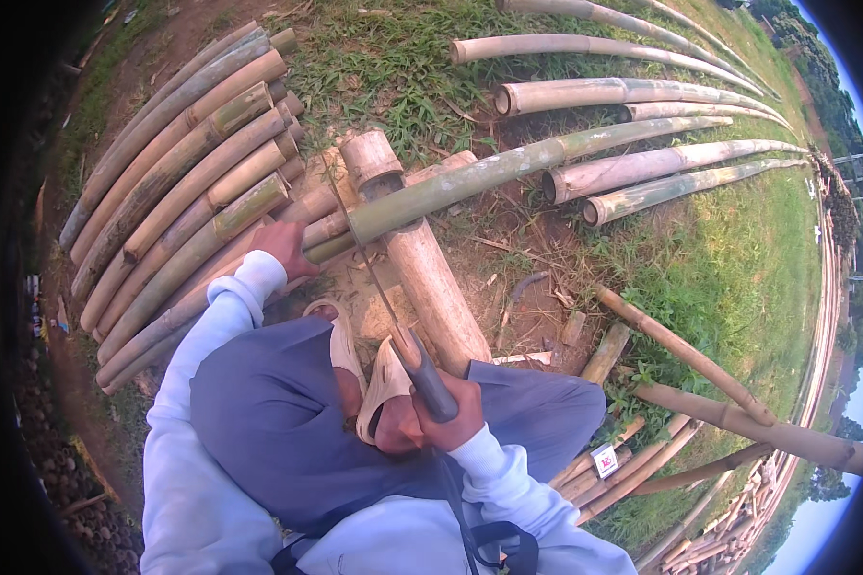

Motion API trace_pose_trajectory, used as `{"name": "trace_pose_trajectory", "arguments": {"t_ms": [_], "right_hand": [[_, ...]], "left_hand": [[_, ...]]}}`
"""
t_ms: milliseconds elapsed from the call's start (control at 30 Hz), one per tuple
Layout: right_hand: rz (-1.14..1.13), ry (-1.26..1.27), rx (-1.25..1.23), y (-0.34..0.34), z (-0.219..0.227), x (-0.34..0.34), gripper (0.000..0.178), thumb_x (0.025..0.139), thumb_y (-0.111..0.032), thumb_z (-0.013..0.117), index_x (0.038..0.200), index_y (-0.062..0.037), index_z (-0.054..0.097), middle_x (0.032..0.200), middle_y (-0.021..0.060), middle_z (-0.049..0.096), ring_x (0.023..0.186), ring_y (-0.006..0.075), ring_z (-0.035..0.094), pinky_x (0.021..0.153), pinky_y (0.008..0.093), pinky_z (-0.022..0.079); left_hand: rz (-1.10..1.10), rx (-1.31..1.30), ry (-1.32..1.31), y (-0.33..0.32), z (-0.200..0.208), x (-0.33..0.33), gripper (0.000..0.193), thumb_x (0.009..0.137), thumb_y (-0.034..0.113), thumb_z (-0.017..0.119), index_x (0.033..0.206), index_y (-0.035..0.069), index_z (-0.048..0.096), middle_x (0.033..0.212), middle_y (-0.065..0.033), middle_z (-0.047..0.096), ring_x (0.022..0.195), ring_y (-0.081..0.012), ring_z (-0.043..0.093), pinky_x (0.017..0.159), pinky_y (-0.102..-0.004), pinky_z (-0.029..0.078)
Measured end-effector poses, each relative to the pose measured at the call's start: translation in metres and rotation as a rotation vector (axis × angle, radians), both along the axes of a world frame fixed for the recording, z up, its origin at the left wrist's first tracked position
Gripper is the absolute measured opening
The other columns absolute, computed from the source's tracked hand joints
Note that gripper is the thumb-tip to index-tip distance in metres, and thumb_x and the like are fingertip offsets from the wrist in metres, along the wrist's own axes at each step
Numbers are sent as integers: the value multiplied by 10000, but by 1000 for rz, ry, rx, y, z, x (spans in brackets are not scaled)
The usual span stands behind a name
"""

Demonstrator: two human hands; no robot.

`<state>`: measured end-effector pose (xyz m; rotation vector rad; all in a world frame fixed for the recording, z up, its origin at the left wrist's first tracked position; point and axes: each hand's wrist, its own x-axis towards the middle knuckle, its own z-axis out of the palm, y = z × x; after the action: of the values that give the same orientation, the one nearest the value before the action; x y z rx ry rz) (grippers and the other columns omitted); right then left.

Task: The person sits on the ground and uses a hand saw to cut long bamboo poles into shorter segments. They repeatedly position each pole on a wooden support, saw through it, and stack the cut pieces. The task continues with multiple poles being processed in the same manner.

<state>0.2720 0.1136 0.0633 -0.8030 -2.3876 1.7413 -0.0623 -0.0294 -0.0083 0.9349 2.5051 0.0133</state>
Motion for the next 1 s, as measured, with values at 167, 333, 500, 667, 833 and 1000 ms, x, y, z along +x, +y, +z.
{"name": "trace_pose_trajectory", "arguments": {"t_ms": [167, 333, 500, 667, 833, 1000], "right_hand": [[-19, 32, -13, -4, -22, -36, 125, 862, -77, 705, 934, 16, 663, 691, 152, 620, 611, 212, 621, 599, 356, 494], [44, -60, 9, -13, 45, 93, 227, 828, 10, 714, 1054, -13, 718, 880, 137, 740, 814, 254, 761, 713, 332, 561], [-9, -32, -121, -2, 10, 40, 206, 830, 6, 698, 1035, -3, 717, 800, 150, 716, 754, 210, 736, 680, 328, 547], [-23, 95, 1, 3, -36, -57, 133, 833, -80, 716, 907, 16, 662, 725, 170, 656, 589, 266, 605, 603, 370, 497], [1, -42, -17, -15, 35, 68, 175, 843, -11, 708, 1018, -6, 709, 762, 126, 689, 715, 197, 706, 658, 316, 528], [5, -35, 0, -12, 34, 80, 195, 830, 9, 698, 1024, -2, 710, 762, 123, 689, 720, 191, 709, 657, 305, 530]], "left_hand": [[16, -33, 31, -3, 11, 14, 567, 660, 426, 836, 1007, 2, 689, 919, -234, 728, 908, -397, 713, 848, -480, 555], [41, -39, 51, -11, 10, 2, 547, 675, 425, 838, 993, 5, 691, 936, -234, 731, 919, -395, 715, 856, -481, 553], [-6, 4, 72, -8, -3, 3, 537, 681, 428, 830, 993, 13, 693, 936, -228, 732, 919, -398, 712, 860, -481, 551], [23, -48, 63, 4, 24, 2, 561, 680, 442, 830, 1014, 14, 688, 959, -221, 732, 941, -397, 707, 875, -481, 550], [35, -39, 43, -11, 4, 7, 577, 670, 428, 844, 1029, 7, 683, 974, -224, 730, 961, -396, 703, 886, -488, 545], [18, -10, 41, -10, 5, 7, 592, 657, 405, 861, 1048, -1, 681, 973, -226, 730, 966, -397, 704, 884, -488, 548]]}}
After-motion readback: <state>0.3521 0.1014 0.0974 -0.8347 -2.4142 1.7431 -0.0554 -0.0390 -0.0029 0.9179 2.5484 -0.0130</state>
